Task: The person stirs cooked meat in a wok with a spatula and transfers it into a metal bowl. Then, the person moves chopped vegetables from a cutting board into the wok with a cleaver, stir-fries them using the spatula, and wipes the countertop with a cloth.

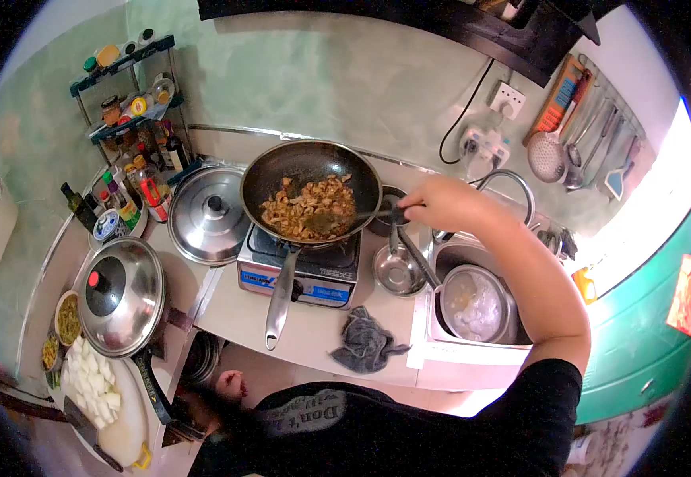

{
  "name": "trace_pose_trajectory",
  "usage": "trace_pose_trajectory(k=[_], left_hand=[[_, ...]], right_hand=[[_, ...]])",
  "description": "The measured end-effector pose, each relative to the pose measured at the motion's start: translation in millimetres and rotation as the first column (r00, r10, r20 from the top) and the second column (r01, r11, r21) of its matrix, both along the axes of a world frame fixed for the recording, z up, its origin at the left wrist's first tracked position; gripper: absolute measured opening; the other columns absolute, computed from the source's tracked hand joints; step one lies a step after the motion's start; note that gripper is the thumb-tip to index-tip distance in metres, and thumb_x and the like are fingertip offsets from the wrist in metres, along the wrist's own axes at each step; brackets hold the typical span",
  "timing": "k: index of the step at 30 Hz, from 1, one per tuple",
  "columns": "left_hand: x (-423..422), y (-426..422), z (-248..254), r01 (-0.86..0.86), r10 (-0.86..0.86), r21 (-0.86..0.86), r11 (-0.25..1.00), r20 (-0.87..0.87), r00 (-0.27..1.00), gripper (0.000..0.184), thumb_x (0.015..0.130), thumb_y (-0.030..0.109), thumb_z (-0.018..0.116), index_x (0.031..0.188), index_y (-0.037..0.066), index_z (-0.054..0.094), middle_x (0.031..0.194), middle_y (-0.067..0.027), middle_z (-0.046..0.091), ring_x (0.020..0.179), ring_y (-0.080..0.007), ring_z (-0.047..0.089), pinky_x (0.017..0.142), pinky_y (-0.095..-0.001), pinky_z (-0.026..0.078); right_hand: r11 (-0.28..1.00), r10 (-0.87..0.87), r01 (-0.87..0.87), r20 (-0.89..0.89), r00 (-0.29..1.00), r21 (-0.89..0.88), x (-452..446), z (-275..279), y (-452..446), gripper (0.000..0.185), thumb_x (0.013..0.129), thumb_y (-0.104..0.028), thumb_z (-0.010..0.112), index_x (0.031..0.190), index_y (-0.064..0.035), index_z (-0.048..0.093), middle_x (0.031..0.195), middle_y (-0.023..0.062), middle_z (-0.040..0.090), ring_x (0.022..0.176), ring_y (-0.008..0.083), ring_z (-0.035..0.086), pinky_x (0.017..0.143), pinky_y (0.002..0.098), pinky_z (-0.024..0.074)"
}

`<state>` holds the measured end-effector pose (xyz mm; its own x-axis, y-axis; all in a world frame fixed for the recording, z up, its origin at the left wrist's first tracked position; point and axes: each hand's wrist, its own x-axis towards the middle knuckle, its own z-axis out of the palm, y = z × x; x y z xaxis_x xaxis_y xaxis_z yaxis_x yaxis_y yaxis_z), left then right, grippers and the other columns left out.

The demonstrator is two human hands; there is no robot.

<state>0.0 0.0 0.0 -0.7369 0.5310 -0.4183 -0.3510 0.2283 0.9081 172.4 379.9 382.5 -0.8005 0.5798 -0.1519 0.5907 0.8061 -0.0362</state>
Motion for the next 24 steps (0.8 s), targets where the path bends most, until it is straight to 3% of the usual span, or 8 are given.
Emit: trace_pose_trajectory(k=[3, 5, 8, 11, 13, 16, 20, 24], left_hand=[[-6.1, -13.5, 6.9, 0.007, -0.008, -0.022, 1.0, -0.023, 1.0, 0.011, 0.083, 0.013, 0.049, 0.088, 0.003, 0.052, 0.066, -0.0045, 0.051, 0.051, -0.0105, 0.047, 0.045, -0.0222, 0.04], [-18.8, -9.3, 17.7, 0.024, -0.024, 0.009, 1.0, -0.047, 0.999, 0.011, 0.083, 0.012, 0.048, 0.088, 0.003, 0.051, 0.065, -0.0043, 0.051, 0.05, -0.0103, 0.047, 0.044, -0.0221, 0.04], [-15.6, 2.8, 28.7, 0.021, -0.019, 0.017, 1.0, -0.059, 0.998, 0.011, 0.083, 0.012, 0.048, 0.088, 0.003, 0.051, 0.065, -0.0046, 0.051, 0.05, -0.0105, 0.047, 0.044, -0.0222, 0.039], [-18.4, 3.4, 13.2, -0.013, 0.013, 0.003, 1.0, -0.045, 0.999, 0.011, 0.083, 0.013, 0.048, 0.089, 0.003, 0.051, 0.065, -0.0049, 0.051, 0.05, -0.0108, 0.047, 0.044, -0.0225, 0.039], [-12.4, -1.4, -0.3, -0.019, 0.02, 0.022, 1.0, -0.029, 0.999, 0.011, 0.083, 0.012, 0.048, 0.088, 0.003, 0.051, 0.065, -0.005, 0.051, 0.05, -0.0108, 0.047, 0.044, -0.0224, 0.039], [-2.8, -2.2, -7.9, -0.015, 0.015, 0.066, 0.998, -0.007, 1.0, 0.01, 0.083, 0.012, 0.047, 0.087, 0.003, 0.051, 0.065, -0.0052, 0.051, 0.049, -0.0109, 0.047, 0.043, -0.0223, 0.039], [-0.2, 2.1, -6.4, 0.039, -0.04, 0.057, 0.998, 0.016, 0.999, 0.009, 0.082, 0.01, 0.047, 0.086, 0.003, 0.051, 0.064, -0.0054, 0.051, 0.049, -0.0109, 0.047, 0.043, -0.0221, 0.039], [-1.8, -2.2, -7.4, -0.047, 0.045, 0.055, 0.997, 0.036, 0.998, 0.009, 0.082, 0.011, 0.048, 0.086, 0.003, 0.051, 0.064, -0.0053, 0.051, 0.049, -0.011, 0.047, 0.043, -0.0224, 0.039]], right_hand=[[0.989, -0.025, 0.038, 0.096, 0.995, -0.14, -17.9, -21.9, -9.6, 0.032, 0.076, -0.025, 0.052, 0.105, -0.0121, 0.058, 0.098, 0.0127, 0.059, 0.092, 0.0277, 0.055, 0.082, 0.0348, 0.0418], [0.999, -0.037, 0.037, -0.051, 0.998, -0.017, -40.0, -57.2, 1.7, 0.03, 0.076, -0.024, 0.052, 0.103, -0.0131, 0.059, 0.095, 0.0121, 0.06, 0.09, 0.0291, 0.055, 0.08, 0.0361, 0.0424], [0.997, -0.05, 0.056, -0.13, 0.99, 0.046, -44.6, -38.0, 15.2, 0.028, 0.076, -0.024, 0.053, 0.102, -0.0147, 0.06, 0.093, 0.0121, 0.06, 0.088, 0.0293, 0.056, 0.079, 0.037, 0.043], [0.996, -0.028, 0.03, -0.033, 0.999, 0.084, -28.5, 12.4, 22.3, 0.029, 0.074, -0.023, 0.054, 0.101, -0.0155, 0.061, 0.093, 0.0114, 0.061, 0.086, 0.0291, 0.057, 0.076, 0.0369, 0.0443], [0.975, -0.115, 0.083, 0.148, 0.982, 0.206, -22.7, 38.6, 14.9, 0.028, 0.072, -0.022, 0.056, 0.099, -0.0155, 0.061, 0.091, 0.011, 0.061, 0.084, 0.0286, 0.057, 0.073, 0.0363, 0.0455], [0.966, 0.003, -0.065, 0.239, 0.971, 0.251, -31.0, 7.3, 35.5, 0.03, 0.07, -0.02, 0.058, 0.1, -0.0155, 0.061, 0.089, 0.0113, 0.061, 0.081, 0.0284, 0.058, 0.071, 0.0367, 0.046], [0.959, 0.079, -0.079, 0.012, 0.997, 0.271, -51.3, -51.0, 38.7, 0.03, 0.071, -0.02, 0.056, 0.101, -0.0162, 0.06, 0.087, 0.0123, 0.061, 0.081, 0.029, 0.058, 0.072, 0.038, 0.0457], [0.963, 0.086, -0.066, -0.067, 0.994, 0.263, -36.3, -23.1, 26.5, 0.029, 0.072, -0.019, 0.056, 0.1, -0.016, 0.06, 0.08, 0.0129, 0.061, 0.077, 0.0295, 0.057, 0.069, 0.0389, 0.0442]])
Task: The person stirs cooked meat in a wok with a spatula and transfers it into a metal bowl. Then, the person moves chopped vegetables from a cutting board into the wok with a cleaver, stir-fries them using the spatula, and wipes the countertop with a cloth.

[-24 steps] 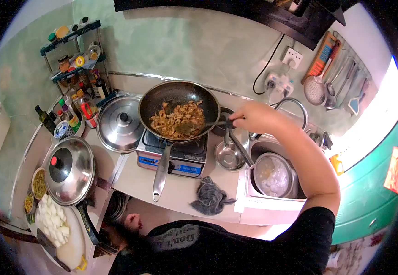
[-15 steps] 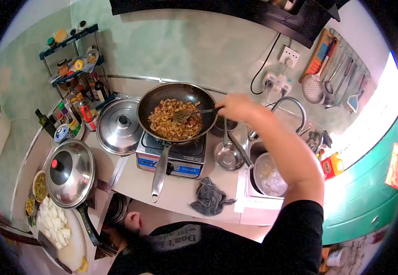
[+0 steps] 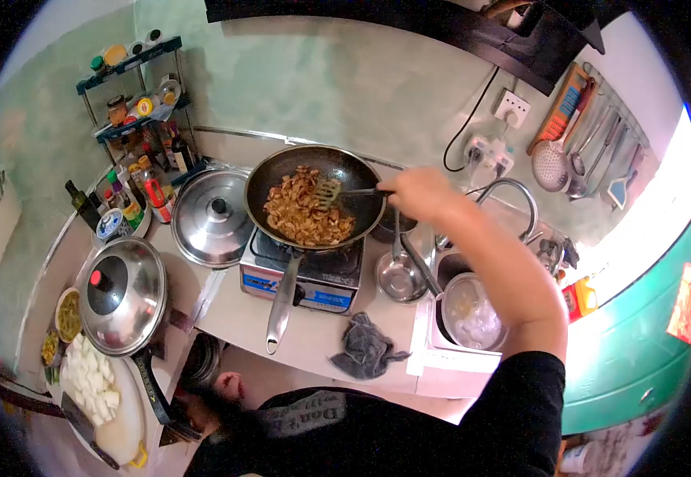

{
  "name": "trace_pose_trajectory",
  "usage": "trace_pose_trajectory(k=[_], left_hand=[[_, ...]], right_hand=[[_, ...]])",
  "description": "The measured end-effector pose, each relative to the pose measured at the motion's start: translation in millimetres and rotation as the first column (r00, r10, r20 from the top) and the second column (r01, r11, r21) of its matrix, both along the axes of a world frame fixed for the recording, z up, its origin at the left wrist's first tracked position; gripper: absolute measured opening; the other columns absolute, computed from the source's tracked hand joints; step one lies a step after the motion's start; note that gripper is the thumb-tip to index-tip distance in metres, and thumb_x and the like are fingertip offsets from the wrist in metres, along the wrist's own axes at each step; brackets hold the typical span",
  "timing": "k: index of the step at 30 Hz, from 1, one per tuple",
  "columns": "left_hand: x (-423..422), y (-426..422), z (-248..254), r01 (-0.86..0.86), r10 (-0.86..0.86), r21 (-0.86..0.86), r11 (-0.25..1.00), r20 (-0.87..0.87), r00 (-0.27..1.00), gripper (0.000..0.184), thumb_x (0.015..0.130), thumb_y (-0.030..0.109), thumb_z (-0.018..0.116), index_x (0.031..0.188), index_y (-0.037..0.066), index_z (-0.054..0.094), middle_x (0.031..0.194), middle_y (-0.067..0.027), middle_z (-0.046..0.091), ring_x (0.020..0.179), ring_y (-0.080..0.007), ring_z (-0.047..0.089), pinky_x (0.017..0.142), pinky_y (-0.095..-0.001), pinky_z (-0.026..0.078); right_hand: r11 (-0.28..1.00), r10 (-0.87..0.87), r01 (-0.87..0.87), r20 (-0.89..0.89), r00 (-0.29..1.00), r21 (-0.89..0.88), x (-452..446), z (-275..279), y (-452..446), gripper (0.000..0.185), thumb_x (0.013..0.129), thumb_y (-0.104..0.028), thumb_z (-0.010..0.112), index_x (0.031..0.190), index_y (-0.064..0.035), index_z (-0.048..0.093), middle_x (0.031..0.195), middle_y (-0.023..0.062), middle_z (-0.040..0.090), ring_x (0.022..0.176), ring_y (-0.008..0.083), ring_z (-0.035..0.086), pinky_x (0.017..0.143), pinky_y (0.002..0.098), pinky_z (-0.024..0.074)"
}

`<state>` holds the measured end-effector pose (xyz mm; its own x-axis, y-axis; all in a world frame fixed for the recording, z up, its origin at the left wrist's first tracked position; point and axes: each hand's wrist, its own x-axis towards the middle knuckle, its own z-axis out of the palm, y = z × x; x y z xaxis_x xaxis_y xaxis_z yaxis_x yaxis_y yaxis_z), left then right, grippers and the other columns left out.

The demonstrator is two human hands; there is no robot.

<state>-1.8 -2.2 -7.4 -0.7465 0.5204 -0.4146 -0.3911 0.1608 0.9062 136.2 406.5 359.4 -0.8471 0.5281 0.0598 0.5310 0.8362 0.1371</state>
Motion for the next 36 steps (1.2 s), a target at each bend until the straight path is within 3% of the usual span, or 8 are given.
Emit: trace_pose_trajectory(k=[6, 10, 13, 16, 19, 23, 26, 36], left_hand=[[5.1, 0.1, -1.1, 0.021, -0.02, -0.014, 1.0, 0.038, 0.999, 0.009, 0.082, 0.011, 0.048, 0.086, 0.003, 0.051, 0.065, -0.0051, 0.051, 0.05, -0.011, 0.048, 0.043, -0.0226, 0.04], [6.7, 2.0, -2.6, -0.006, 0.006, -0.009, 1.0, 0.04, 0.999, 0.01, 0.083, 0.012, 0.048, 0.087, 0.004, 0.051, 0.066, -0.005, 0.051, 0.051, -0.011, 0.048, 0.044, -0.0228, 0.04], [7.5, 2.9, -1.3, -0.005, 0.005, -0.005, 1.0, 0.032, 0.999, 0.01, 0.083, 0.012, 0.048, 0.087, 0.004, 0.051, 0.067, -0.005, 0.052, 0.051, -0.0111, 0.048, 0.044, -0.0229, 0.04], [4.3, -1.1, 1.2, -0.001, 0.001, -0.01, 1.0, 0.016, 1.0, 0.01, 0.082, 0.012, 0.048, 0.087, 0.004, 0.051, 0.066, -0.0052, 0.052, 0.051, -0.0113, 0.048, 0.044, -0.023, 0.04], [2.7, -7.8, -5.1, -0.018, 0.018, -0.024, 1.0, 0.026, 0.999, 0.01, 0.082, 0.012, 0.048, 0.086, 0.003, 0.051, 0.066, -0.0053, 0.052, 0.05, -0.0115, 0.049, 0.044, -0.0232, 0.04], [8.8, -12.0, -3.3, -0.025, 0.026, -0.056, 0.998, 0.021, 0.999, 0.01, 0.082, 0.012, 0.048, 0.087, 0.003, 0.051, 0.066, -0.0054, 0.052, 0.051, -0.0117, 0.049, 0.044, -0.0234, 0.04], [10.6, -10.6, 4.4, -0.003, 0.005, -0.084, 0.996, 0.032, 0.999, 0.01, 0.082, 0.012, 0.048, 0.087, 0.003, 0.05, 0.066, -0.0054, 0.052, 0.052, -0.0118, 0.05, 0.045, -0.0234, 0.04], [11.3, -2.1, 1.2, -0.002, 0.003, -0.063, 0.998, 0.021, 1.0, 0.011, 0.082, 0.011, 0.047, 0.089, 0.004, 0.051, 0.068, -0.0055, 0.052, 0.052, -0.0111, 0.049, 0.046, -0.0232, 0.041]], right_hand=[[0.998, -0.037, 0.048, 0.292, 0.956, -0.03, 25.8, 54.2, -10.2, 0.028, 0.072, -0.018, 0.056, 0.098, -0.0128, 0.062, 0.079, 0.0141, 0.061, 0.076, 0.0278, 0.057, 0.07, 0.037, 0.0441], [0.969, 0.033, 0.034, 0.266, 0.963, -0.244, 9.7, 10.7, -4.7, 0.03, 0.073, -0.02, 0.056, 0.102, -0.0127, 0.059, 0.085, 0.015, 0.061, 0.076, 0.0279, 0.058, 0.071, 0.0364, 0.0438], [0.954, 0.146, -0.139, 0.006, 0.989, -0.267, -8.7, -33.8, 7.9, 0.035, 0.077, -0.025, 0.053, 0.109, -0.0098, 0.055, 0.09, 0.0126, 0.061, 0.074, 0.0224, 0.059, 0.07, 0.0327, 0.0457], [0.652, -0.297, 0.076, -0.161, 0.941, -0.755, -24.6, -48.5, 14.6, 0.034, 0.08, -0.026, 0.051, 0.109, -0.01, 0.055, 0.073, 0.0047, 0.058, 0.057, 0.0123, 0.051, 0.056, 0.0263, 0.0434], [0.619, -0.406, 0.128, -0.176, 0.897, -0.775, -21.9, -41.6, 29.0, 0.032, 0.08, -0.025, 0.05, 0.109, -0.0105, 0.056, 0.069, 0.003, 0.055, 0.055, 0.0116, 0.049, 0.053, 0.0256, 0.0424], [0.75, -0.348, 0.087, -0.279, 0.895, -0.655, -31.6, -41.5, 33.0, 0.032, 0.081, -0.023, 0.05, 0.109, -0.0086, 0.055, 0.075, 0.0062, 0.059, 0.062, 0.0167, 0.054, 0.059, 0.0284, 0.0444], [0.887, -0.111, 0.028, -0.156, 0.982, -0.46, -39.8, -77.7, 15.6, 0.033, 0.08, -0.025, 0.047, 0.108, -0.0096, 0.055, 0.102, 0.0172, 0.056, 0.095, 0.0319, 0.053, 0.085, 0.0362, 0.0406], [0.981, 0.004, 0.025, 0.15, 0.989, -0.19, 10.1, -30.2, -30.9, 0.034, 0.08, -0.026, 0.046, 0.111, -0.0161, 0.053, 0.095, 0.0138, 0.059, 0.087, 0.0307, 0.055, 0.074, 0.0394, 0.0437]])
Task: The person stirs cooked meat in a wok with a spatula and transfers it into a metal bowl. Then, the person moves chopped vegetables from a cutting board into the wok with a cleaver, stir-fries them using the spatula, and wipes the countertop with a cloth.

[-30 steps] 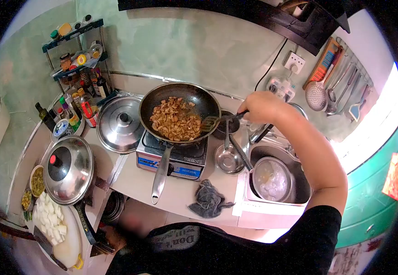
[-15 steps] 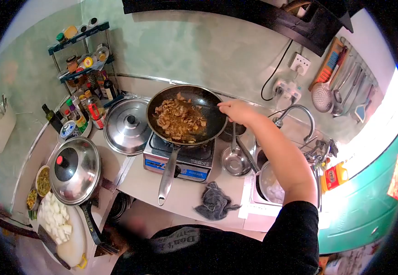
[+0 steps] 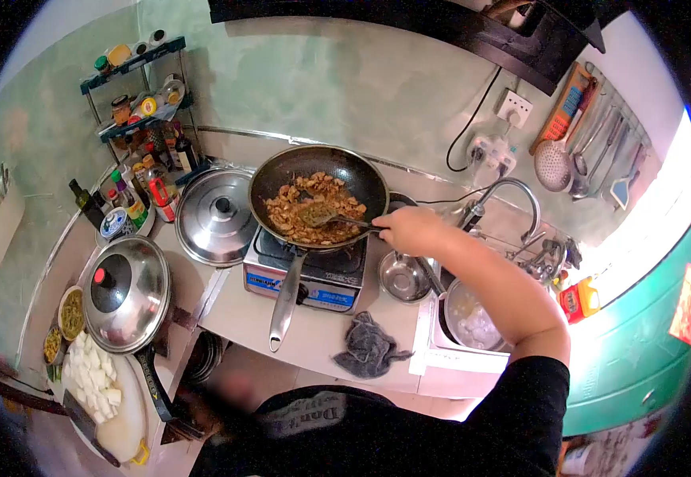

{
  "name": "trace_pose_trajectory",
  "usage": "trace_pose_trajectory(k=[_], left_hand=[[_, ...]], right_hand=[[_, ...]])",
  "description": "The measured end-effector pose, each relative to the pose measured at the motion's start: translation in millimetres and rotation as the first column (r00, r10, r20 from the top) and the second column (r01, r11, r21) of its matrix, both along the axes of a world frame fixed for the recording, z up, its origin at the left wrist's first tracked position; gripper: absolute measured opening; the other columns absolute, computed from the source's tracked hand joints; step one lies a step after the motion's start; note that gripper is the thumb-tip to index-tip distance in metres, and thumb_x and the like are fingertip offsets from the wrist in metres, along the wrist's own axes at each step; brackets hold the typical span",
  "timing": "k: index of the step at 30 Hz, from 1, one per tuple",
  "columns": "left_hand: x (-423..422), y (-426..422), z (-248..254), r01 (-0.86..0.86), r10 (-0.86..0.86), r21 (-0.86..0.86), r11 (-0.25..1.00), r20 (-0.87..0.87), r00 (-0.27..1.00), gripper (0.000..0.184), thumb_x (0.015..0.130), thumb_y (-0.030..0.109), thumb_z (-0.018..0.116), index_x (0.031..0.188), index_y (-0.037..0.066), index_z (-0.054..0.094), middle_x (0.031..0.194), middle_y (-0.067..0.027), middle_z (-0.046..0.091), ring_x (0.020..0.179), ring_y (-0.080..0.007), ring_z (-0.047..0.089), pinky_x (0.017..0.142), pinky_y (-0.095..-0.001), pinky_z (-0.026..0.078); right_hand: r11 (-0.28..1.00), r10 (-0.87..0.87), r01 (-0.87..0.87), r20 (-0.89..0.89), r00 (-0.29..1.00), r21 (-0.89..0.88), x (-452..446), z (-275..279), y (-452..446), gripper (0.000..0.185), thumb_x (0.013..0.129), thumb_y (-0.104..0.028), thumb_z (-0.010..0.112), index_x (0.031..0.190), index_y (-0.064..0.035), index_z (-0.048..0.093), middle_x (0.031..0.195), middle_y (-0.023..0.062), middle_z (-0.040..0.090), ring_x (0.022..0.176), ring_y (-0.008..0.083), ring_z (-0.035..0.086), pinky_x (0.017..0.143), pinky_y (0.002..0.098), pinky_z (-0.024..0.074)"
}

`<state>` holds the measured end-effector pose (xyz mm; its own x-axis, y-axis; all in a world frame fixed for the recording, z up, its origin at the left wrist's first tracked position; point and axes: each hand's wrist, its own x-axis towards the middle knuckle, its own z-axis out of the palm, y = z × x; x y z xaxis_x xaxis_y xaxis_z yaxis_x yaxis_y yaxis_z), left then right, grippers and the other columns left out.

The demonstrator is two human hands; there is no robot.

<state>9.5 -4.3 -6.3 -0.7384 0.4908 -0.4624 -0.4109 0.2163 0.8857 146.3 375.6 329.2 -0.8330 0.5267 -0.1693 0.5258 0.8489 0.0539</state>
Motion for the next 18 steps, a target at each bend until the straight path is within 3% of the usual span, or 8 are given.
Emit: trace_pose_trajectory(k=[5, 7, 11, 13, 15, 17, 18], left_hand=[[-1.8, 1.0, 11.6, 0.029, -0.03, 0.026, 0.999, 0.015, 0.999, 0.01, 0.082, 0.011, 0.047, 0.089, 0.004, 0.051, 0.068, -0.0056, 0.052, 0.053, -0.011, 0.049, 0.046, -0.0231, 0.041], [-3.5, -3.9, 2.4, 0.009, -0.009, 0.021, 1.0, -0.013, 1.0, 0.011, 0.082, 0.011, 0.047, 0.089, 0.003, 0.051, 0.068, -0.0056, 0.052, 0.053, -0.0113, 0.049, 0.046, -0.0231, 0.041], [0.9, -12.1, -4.0, 0.035, -0.035, -0.011, 0.999, -0.013, 0.999, 0.011, 0.083, 0.011, 0.047, 0.089, 0.003, 0.051, 0.069, -0.0055, 0.052, 0.053, -0.0119, 0.049, 0.047, -0.0234, 0.041], [3.3, -12.1, -0.8, 0.028, -0.029, -0.011, 1.0, -0.005, 1.0, 0.01, 0.083, 0.011, 0.047, 0.089, 0.004, 0.051, 0.069, -0.0055, 0.052, 0.053, -0.0119, 0.049, 0.047, -0.0236, 0.041], [5.3, -13.9, 2.4, 0.021, -0.021, -0.007, 1.0, 0.012, 1.0, 0.01, 0.083, 0.011, 0.047, 0.089, 0.004, 0.051, 0.069, -0.0054, 0.052, 0.054, -0.012, 0.05, 0.047, -0.0238, 0.041], [5.9, -10.2, 3.4, -0.018, 0.02, -0.05, 0.999, 0.024, 1.0, 0.01, 0.082, 0.011, 0.047, 0.089, 0.005, 0.051, 0.068, -0.0054, 0.052, 0.054, -0.0123, 0.05, 0.047, -0.0241, 0.041], [6.4, -10.3, 0.7, -0.017, 0.019, -0.043, 0.999, 0.028, 0.999, 0.01, 0.082, 0.011, 0.047, 0.089, 0.005, 0.051, 0.068, -0.0054, 0.052, 0.054, -0.0123, 0.05, 0.047, -0.0241, 0.041]], right_hand=[[0.998, -0.051, 0.054, -0.073, 0.996, 0.041, -18.2, -24.1, 16.5, 0.034, 0.081, -0.025, 0.046, 0.112, -0.0151, 0.052, 0.088, 0.0154, 0.06, 0.085, 0.0307, 0.056, 0.073, 0.0397, 0.0437], [0.995, 0.004, 0.015, -0.197, 0.98, 0.094, -21.7, -12.4, 10.1, 0.034, 0.08, -0.024, 0.047, 0.112, -0.0139, 0.052, 0.085, 0.0156, 0.06, 0.081, 0.0309, 0.056, 0.071, 0.0407, 0.0436], [0.981, 0.137, -0.093, -0.264, 0.955, 0.172, -42.9, -9.9, -12.5, 0.032, 0.079, -0.022, 0.047, 0.109, -0.0104, 0.051, 0.078, 0.0161, 0.06, 0.072, 0.0315, 0.057, 0.064, 0.0422, 0.0439], [0.981, 0.164, -0.131, -0.249, 0.955, 0.143, -47.2, -15.3, -18.2, 0.032, 0.078, -0.019, 0.046, 0.108, -0.0096, 0.053, 0.077, 0.0165, 0.06, 0.071, 0.0317, 0.057, 0.063, 0.0421, 0.0445], [0.984, 0.151, -0.142, -0.082, 0.985, 0.107, -43.8, -26.1, -13.3, 0.032, 0.076, -0.017, 0.045, 0.105, -0.0091, 0.054, 0.076, 0.0167, 0.06, 0.072, 0.0313, 0.058, 0.064, 0.0416, 0.045], [0.999, 0.001, 0.001, -0.035, 0.999, 0.04, -30.9, 2.6, -15.0, 0.032, 0.075, -0.019, 0.046, 0.104, -0.0105, 0.056, 0.081, 0.0154, 0.06, 0.076, 0.0302, 0.058, 0.068, 0.0416, 0.0449], [0.996, 0.026, -0.02, -0.068, 0.997, 0.088, -23.6, 7.4, -5.1, 0.032, 0.077, -0.02, 0.046, 0.105, -0.0107, 0.056, 0.084, 0.015, 0.06, 0.078, 0.0301, 0.058, 0.07, 0.0415, 0.0445]])
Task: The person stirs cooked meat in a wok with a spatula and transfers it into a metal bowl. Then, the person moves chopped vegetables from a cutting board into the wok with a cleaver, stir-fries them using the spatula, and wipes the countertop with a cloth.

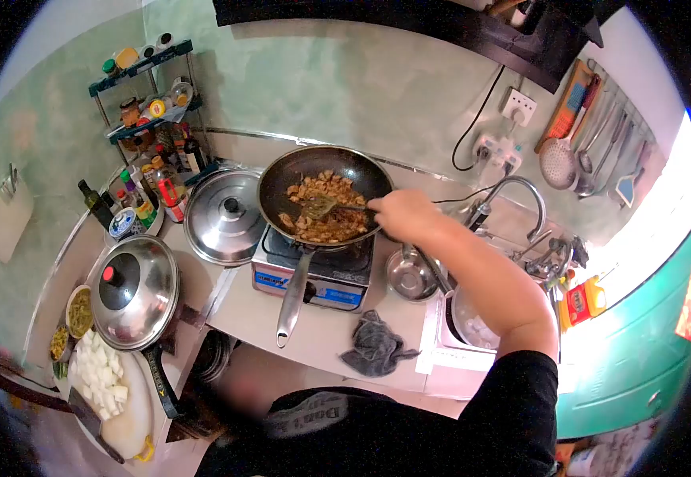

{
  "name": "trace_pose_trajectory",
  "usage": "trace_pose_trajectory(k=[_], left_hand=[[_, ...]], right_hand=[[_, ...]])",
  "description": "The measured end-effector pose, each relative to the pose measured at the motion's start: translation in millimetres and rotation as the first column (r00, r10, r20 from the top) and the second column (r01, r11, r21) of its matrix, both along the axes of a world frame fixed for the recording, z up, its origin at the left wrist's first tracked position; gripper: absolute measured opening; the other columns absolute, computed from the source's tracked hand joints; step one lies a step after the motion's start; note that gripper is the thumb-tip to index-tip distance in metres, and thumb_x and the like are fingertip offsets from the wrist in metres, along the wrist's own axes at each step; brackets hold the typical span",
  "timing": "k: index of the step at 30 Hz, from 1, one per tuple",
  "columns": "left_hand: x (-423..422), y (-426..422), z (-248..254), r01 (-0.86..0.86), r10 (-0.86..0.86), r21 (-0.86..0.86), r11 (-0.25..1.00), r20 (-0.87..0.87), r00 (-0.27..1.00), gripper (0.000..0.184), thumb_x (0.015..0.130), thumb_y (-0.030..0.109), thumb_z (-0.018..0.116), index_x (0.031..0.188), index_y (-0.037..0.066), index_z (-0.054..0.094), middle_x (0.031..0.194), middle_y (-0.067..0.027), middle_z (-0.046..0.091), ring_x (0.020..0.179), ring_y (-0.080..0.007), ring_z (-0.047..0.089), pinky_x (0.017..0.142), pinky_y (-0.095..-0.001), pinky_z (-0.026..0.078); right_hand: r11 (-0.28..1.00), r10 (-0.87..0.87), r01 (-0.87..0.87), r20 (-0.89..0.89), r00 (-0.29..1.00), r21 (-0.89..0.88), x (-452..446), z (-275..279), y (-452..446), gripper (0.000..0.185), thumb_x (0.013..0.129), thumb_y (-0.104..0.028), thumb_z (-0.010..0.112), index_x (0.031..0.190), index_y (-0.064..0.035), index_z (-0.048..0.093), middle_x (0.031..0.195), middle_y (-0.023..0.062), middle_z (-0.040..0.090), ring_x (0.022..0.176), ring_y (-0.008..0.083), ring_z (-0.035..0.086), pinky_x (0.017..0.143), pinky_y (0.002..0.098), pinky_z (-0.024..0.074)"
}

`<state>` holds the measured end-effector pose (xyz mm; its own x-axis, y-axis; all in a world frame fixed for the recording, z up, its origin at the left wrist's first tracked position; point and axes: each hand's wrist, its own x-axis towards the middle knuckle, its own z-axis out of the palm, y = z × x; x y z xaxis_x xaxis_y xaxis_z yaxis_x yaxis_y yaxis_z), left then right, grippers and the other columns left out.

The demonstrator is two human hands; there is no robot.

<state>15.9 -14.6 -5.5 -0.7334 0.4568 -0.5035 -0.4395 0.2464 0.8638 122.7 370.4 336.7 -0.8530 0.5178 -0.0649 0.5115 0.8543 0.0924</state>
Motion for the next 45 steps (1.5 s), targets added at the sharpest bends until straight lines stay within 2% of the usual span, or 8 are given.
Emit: trace_pose_trajectory(k=[7, 11, 18, 27, 31, 35, 38, 45], left_hand=[[1.9, -3.6, -9.7, 0.009, -0.008, 0.024, 1.0, -0.013, 1.0, 0.01, 0.082, 0.011, 0.047, 0.087, 0.003, 0.051, 0.066, -0.0054, 0.052, 0.052, -0.0121, 0.05, 0.046, -0.0238, 0.041], [-1.7, 3.5, 3.2, 0.056, -0.05, 0.054, 0.997, -0.097, 0.994, 0.01, 0.082, 0.011, 0.047, 0.086, 0.003, 0.051, 0.066, -0.0053, 0.052, 0.051, -0.012, 0.05, 0.045, -0.0234, 0.041], [-3.2, -2.9, -25.8, -0.003, 0.003, 0.015, 1.0, -0.003, 1.0, 0.01, 0.082, 0.01, 0.047, 0.087, 0.003, 0.051, 0.065, -0.0048, 0.052, 0.051, -0.0114, 0.049, 0.044, -0.0231, 0.041], [-5.7, 15.2, 0.9, 0.079, -0.075, 0.046, 0.996, -0.092, 0.993, 0.009, 0.082, 0.011, 0.049, 0.087, 0.004, 0.051, 0.065, -0.0046, 0.051, 0.051, -0.0112, 0.049, 0.044, -0.023, 0.041], [-7.8, 8.8, -13.8, 0.05, -0.046, 0.065, 0.997, -0.062, 0.997, 0.01, 0.082, 0.011, 0.048, 0.087, 0.003, 0.051, 0.065, -0.005, 0.051, 0.051, -0.0114, 0.049, 0.045, -0.0232, 0.041], [-1.0, 3.4, -12.4, 0.055, -0.053, 0.048, 0.997, -0.05, 0.997, 0.01, 0.082, 0.011, 0.047, 0.086, 0.002, 0.051, 0.065, -0.0053, 0.051, 0.051, -0.0116, 0.049, 0.044, -0.0232, 0.04], [-1.5, 4.9, -7.6, 0.063, -0.063, 0.028, 0.998, -0.029, 0.998, 0.01, 0.082, 0.01, 0.047, 0.086, 0.002, 0.05, 0.065, -0.0053, 0.051, 0.05, -0.0117, 0.049, 0.044, -0.0231, 0.04], [-7.3, -1.2, -23.1, 0.004, -0.003, 0.019, 1.0, -0.043, 0.999, 0.009, 0.081, 0.01, 0.048, 0.087, 0.004, 0.051, 0.064, -0.0051, 0.052, 0.05, -0.0118, 0.05, 0.044, -0.023, 0.041]], right_hand=[[0.977, -0.2, 0.17, -0.283, 0.938, -0.127, -6.5, -41.1, 54.6, 0.032, 0.081, -0.025, 0.045, 0.106, -0.0083, 0.055, 0.095, 0.0173, 0.058, 0.089, 0.0329, 0.054, 0.078, 0.0406, 0.0421], [0.943, -0.189, 0.153, -0.097, 0.977, -0.294, -14.7, -47.6, 25.8, 0.034, 0.081, -0.027, 0.044, 0.107, -0.0084, 0.055, 0.102, 0.0177, 0.056, 0.097, 0.0321, 0.051, 0.085, 0.0382, 0.0396], [0.99, -0.125, 0.121, -0.05, 0.991, -0.073, 56.2, 38.4, 2.4, 0.03, 0.077, -0.027, 0.05, 0.102, -0.0141, 0.059, 0.092, 0.0117, 0.06, 0.086, 0.0292, 0.056, 0.075, 0.0383, 0.0443], [0.987, -0.162, 0.163, -0.112, 0.98, 0.007, 11.5, 9.9, 31.4, 0.028, 0.076, -0.025, 0.052, 0.1, -0.0154, 0.061, 0.096, 0.0102, 0.06, 0.09, 0.0263, 0.056, 0.077, 0.0369, 0.0435], [0.975, -0.176, 0.164, 0.071, 0.982, 0.148, 31.1, 80.2, 22.9, 0.027, 0.075, -0.024, 0.053, 0.099, -0.0152, 0.061, 0.093, 0.011, 0.06, 0.089, 0.0272, 0.056, 0.076, 0.0361, 0.0441], [0.972, -0.093, 0.029, 0.27, 0.958, 0.232, 18.3, 64.3, 27.8, 0.027, 0.075, -0.023, 0.053, 0.099, -0.0155, 0.061, 0.091, 0.012, 0.06, 0.087, 0.0278, 0.056, 0.075, 0.0367, 0.0442], [0.992, 0.04, -0.036, -0.032, 0.999, 0.12, 6.3, 8.5, 42.3, 0.028, 0.076, -0.024, 0.053, 0.102, -0.016, 0.06, 0.091, 0.0128, 0.06, 0.086, 0.0284, 0.056, 0.074, 0.0381, 0.044], [0.993, -0.04, 0.037, 0.03, 0.999, 0.108, 29.8, 73.3, 23.3, 0.025, 0.074, -0.021, 0.056, 0.097, -0.0129, 0.062, 0.085, 0.0129, 0.061, 0.079, 0.0296, 0.056, 0.071, 0.0361, 0.0444]])
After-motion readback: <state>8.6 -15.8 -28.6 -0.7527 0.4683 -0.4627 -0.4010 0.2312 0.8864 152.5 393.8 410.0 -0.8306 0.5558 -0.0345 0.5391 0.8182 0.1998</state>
